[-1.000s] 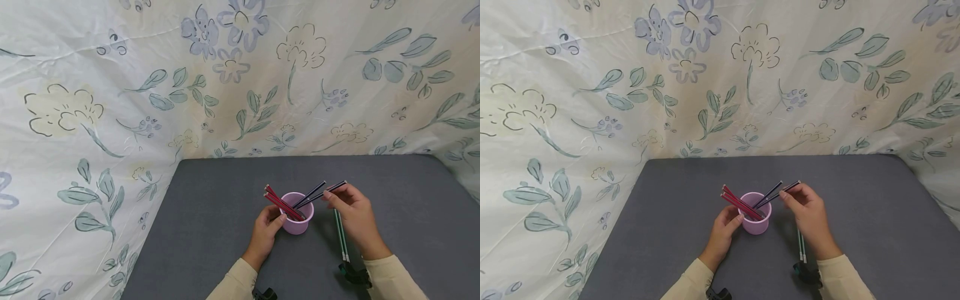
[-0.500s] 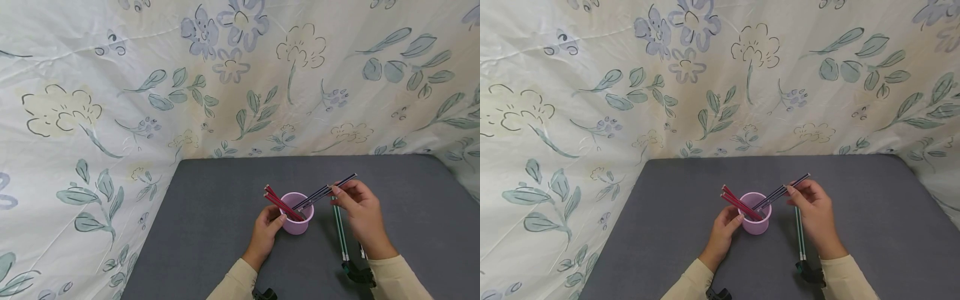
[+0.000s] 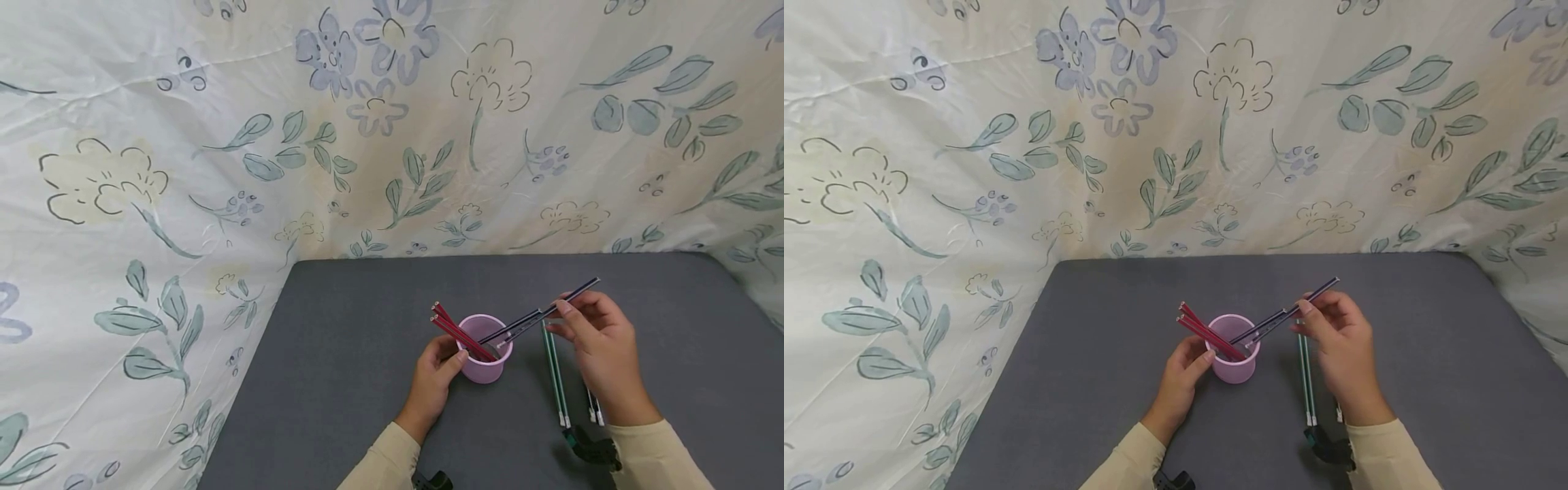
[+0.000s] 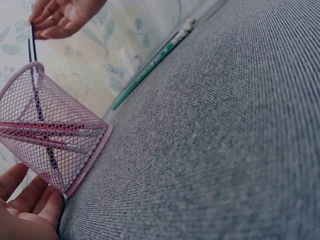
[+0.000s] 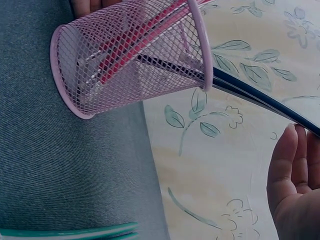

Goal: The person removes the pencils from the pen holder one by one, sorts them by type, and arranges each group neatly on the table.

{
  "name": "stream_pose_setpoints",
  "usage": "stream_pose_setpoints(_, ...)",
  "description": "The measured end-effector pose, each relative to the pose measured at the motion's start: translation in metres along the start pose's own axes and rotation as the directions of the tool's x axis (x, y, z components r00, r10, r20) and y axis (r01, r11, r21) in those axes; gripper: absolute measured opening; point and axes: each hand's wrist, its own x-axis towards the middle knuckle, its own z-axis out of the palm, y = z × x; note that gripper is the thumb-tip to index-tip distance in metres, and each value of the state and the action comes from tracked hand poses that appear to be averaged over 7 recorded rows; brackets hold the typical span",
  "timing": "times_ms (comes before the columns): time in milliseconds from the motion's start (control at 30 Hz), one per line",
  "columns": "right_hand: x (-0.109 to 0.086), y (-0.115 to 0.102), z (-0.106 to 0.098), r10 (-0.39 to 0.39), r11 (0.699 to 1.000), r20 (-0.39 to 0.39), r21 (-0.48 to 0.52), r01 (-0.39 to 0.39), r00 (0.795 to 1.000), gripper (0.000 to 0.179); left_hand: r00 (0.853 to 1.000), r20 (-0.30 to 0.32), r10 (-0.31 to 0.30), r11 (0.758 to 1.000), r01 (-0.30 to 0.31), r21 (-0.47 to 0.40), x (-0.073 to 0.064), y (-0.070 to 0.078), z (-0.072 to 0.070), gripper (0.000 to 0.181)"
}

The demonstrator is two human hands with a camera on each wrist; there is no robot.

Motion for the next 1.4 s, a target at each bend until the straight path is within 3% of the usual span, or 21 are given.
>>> stream_pose_setpoints(233, 0.0, -0.006, -0.004, 0.003, 0.996, -0.024, 0.094, -0.001, 1.0, 0.021, 1.0, 0.004, -0.008, 1.0, 0.008, -0.007, -0.001, 0.0, 0.0, 0.036)
stream_pose_setpoints(967, 0.001, -0.008, -0.013, -0.016, 0.981, -0.083, 0.19, 0.031, 0.996, 0.017, 1.0, 0.002, -0.006, 1.0, 0.006, 0.001, -0.001, 0.0, 0.0, 0.035)
stream_pose_setpoints(1400, -0.003, 0.002, -0.025, -0.01, 0.979, -0.033, 0.202, 0.016, 0.999, 0.016, 1.0, 0.01, -0.019, 1.0, 0.019, 0.01, -0.001, 0.0, -0.002, 0.035)
